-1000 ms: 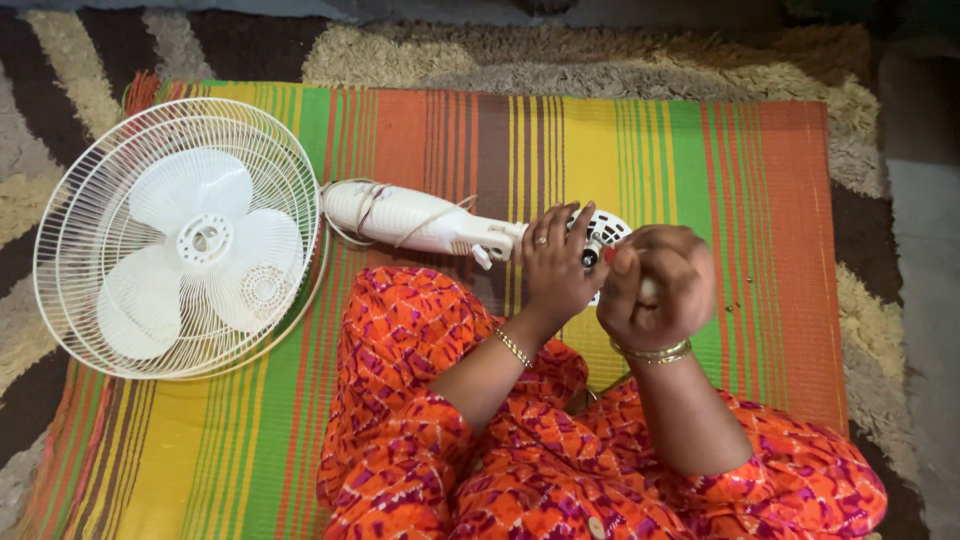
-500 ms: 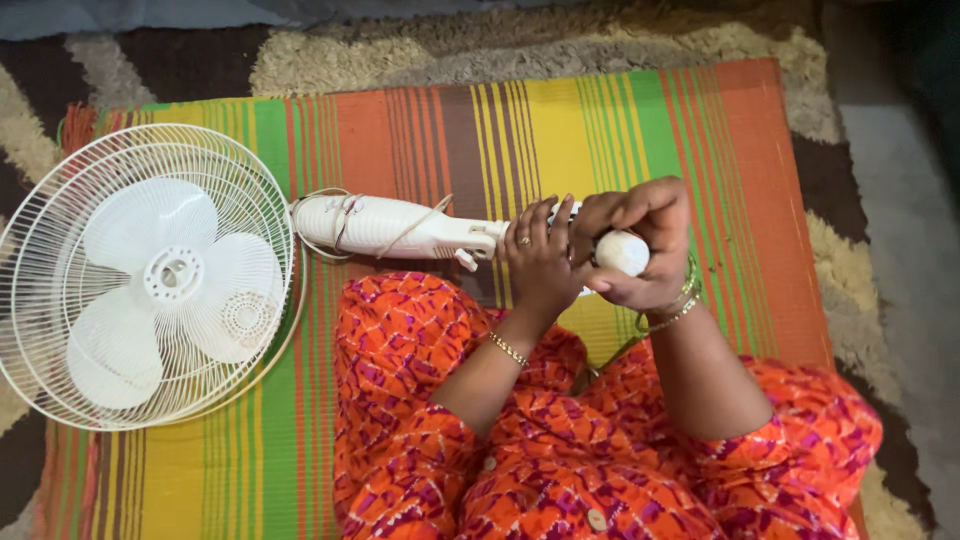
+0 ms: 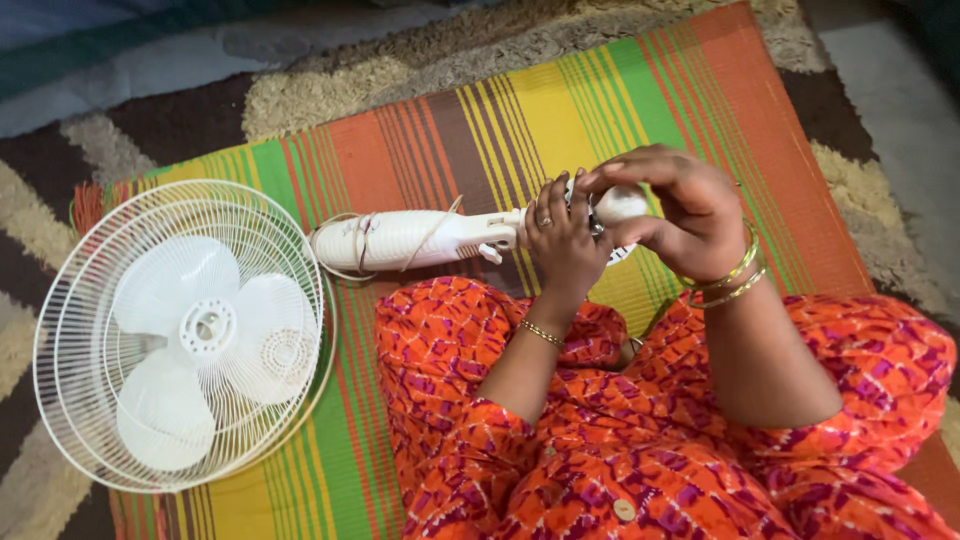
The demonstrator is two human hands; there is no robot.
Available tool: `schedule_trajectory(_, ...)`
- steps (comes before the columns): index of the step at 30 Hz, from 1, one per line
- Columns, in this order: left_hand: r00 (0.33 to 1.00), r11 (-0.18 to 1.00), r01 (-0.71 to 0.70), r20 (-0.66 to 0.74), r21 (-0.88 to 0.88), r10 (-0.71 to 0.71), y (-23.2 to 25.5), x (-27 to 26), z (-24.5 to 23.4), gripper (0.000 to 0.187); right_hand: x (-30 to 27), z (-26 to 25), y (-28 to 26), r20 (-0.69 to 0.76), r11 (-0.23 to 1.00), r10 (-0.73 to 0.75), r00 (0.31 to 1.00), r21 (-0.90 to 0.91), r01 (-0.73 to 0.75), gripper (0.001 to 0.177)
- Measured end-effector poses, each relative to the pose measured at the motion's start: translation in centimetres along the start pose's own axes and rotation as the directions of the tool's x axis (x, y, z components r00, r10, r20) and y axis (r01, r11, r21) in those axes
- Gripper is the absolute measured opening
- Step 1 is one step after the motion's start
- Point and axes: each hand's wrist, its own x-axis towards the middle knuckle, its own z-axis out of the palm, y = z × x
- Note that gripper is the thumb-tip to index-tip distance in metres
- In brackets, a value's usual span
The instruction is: The person sits on a mat and uses a screwdriver to remove screws from the rear cap of a white pedestal fan motor housing. They loosen and remove several screws, placing them on the mat, and continue to work on the fan's rear assembly.
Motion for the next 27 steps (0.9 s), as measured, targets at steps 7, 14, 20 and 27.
schedule_trajectory(7,1.000,1.000,0.019,-0.013,-0.001,-0.019,0.0,0.7,0.1,0.068,-0.2,1.0,1.4,-0.154,0.916,-0.185,0.971,-0.384,0.113,0.027)
schedule_trajectory(14,0.999,0.999,0.019,0.049,0.050,-0.021,0.0,0.8,0.1,0.069,-0.6,1.6,2.5,-0.476,0.965,-0.224,0.851,-0.228,0.126,0.036)
schedule_trajectory(20,0.998,1.000,0.020,0.058,-0.003,-0.020,-0.1,0.8,0.3,0.075,0.4,1.3,1.5,-0.169,0.975,-0.186,0.968,-0.153,0.161,0.035)
schedule_trajectory(27,0.998,0.996,-0.035,-0.058,-0.076,0.030,-0.4,0.5,0.4,0.042,2.5,1.5,0.7,0.031,0.951,-0.100,0.994,-0.289,0.105,0.023)
